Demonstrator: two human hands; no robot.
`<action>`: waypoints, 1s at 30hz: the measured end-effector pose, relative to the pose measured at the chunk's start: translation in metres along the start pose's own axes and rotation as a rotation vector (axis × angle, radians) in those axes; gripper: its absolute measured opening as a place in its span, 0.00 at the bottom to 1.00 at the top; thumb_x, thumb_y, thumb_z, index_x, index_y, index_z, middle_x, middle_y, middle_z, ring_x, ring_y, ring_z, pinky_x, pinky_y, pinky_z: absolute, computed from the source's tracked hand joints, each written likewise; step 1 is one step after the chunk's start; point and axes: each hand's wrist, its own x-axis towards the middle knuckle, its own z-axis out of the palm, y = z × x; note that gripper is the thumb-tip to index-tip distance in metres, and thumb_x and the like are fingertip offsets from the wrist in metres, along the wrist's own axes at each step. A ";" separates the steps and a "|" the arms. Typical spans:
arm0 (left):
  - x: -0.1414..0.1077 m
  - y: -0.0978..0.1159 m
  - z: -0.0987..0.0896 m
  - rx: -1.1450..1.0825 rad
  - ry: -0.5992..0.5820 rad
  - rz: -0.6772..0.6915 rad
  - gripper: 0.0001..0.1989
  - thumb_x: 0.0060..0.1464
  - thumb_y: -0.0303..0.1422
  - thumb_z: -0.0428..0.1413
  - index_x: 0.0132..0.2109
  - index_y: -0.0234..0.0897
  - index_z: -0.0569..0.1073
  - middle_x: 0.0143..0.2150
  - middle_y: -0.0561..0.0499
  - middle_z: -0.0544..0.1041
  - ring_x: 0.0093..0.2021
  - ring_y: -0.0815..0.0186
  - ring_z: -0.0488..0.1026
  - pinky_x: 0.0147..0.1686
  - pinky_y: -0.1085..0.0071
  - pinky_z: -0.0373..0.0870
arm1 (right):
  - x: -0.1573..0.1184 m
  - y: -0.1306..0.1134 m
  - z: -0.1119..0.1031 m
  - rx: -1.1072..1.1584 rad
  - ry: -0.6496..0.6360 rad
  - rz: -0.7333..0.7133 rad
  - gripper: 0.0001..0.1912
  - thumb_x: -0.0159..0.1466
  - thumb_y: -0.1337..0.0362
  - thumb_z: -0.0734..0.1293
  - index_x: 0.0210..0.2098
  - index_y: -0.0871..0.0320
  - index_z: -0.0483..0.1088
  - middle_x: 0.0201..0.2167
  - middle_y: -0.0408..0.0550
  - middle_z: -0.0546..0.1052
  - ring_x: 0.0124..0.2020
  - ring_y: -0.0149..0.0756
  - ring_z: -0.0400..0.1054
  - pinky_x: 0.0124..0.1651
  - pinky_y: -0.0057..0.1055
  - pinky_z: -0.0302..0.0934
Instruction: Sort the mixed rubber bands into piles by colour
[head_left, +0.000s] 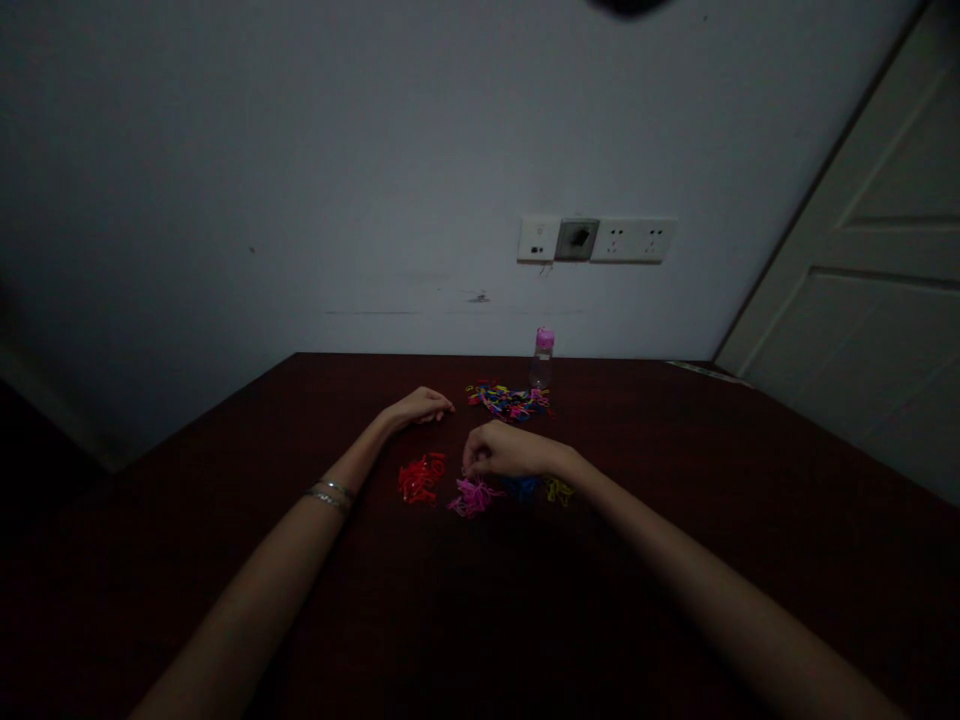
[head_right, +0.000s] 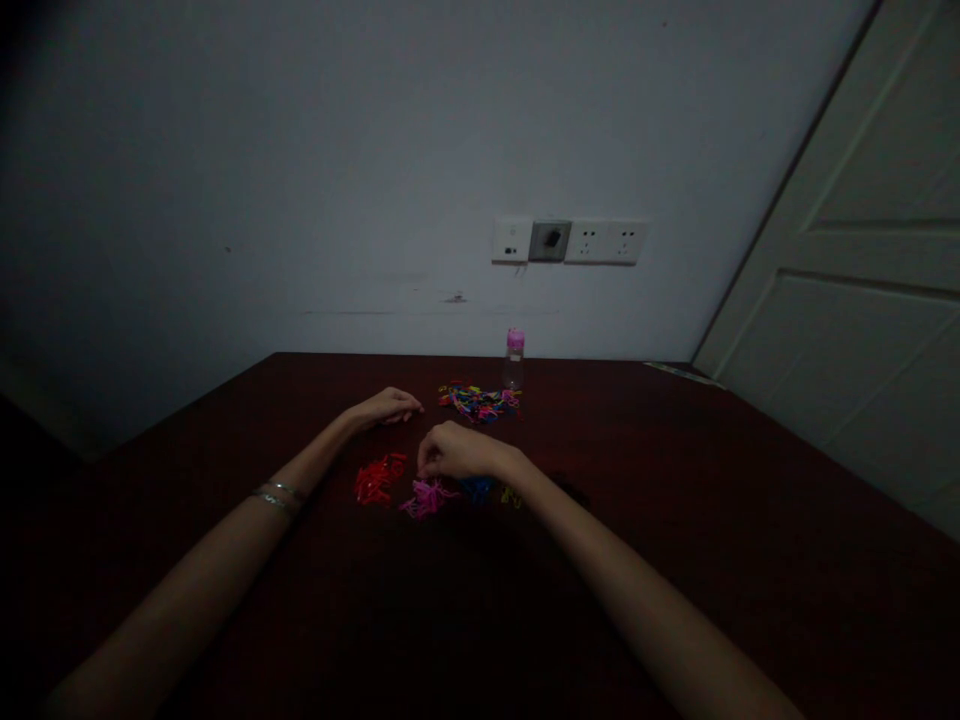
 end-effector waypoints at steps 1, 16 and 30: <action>0.000 0.000 0.000 0.002 0.000 -0.005 0.18 0.46 0.40 0.52 0.37 0.30 0.74 0.19 0.55 0.66 0.14 0.78 0.51 0.13 0.78 0.43 | 0.001 0.001 0.002 0.000 -0.019 -0.003 0.09 0.54 0.65 0.65 0.32 0.62 0.74 0.27 0.46 0.75 0.25 0.27 0.65 0.26 0.22 0.55; -0.001 0.002 0.002 0.031 0.037 -0.024 0.16 0.45 0.38 0.52 0.36 0.30 0.73 0.19 0.55 0.65 0.13 0.78 0.52 0.12 0.78 0.44 | -0.042 0.055 -0.061 0.175 0.329 0.217 0.10 0.51 0.61 0.66 0.28 0.62 0.73 0.26 0.47 0.74 0.27 0.31 0.65 0.31 0.27 0.58; 0.013 0.013 0.026 0.603 0.358 0.125 0.14 0.44 0.35 0.54 0.38 0.35 0.75 0.32 0.49 0.74 0.31 0.68 0.69 0.29 0.76 0.61 | -0.096 0.176 -0.037 0.254 0.781 0.587 0.16 0.49 0.55 0.65 0.29 0.63 0.72 0.20 0.45 0.71 0.19 0.27 0.60 0.20 0.23 0.52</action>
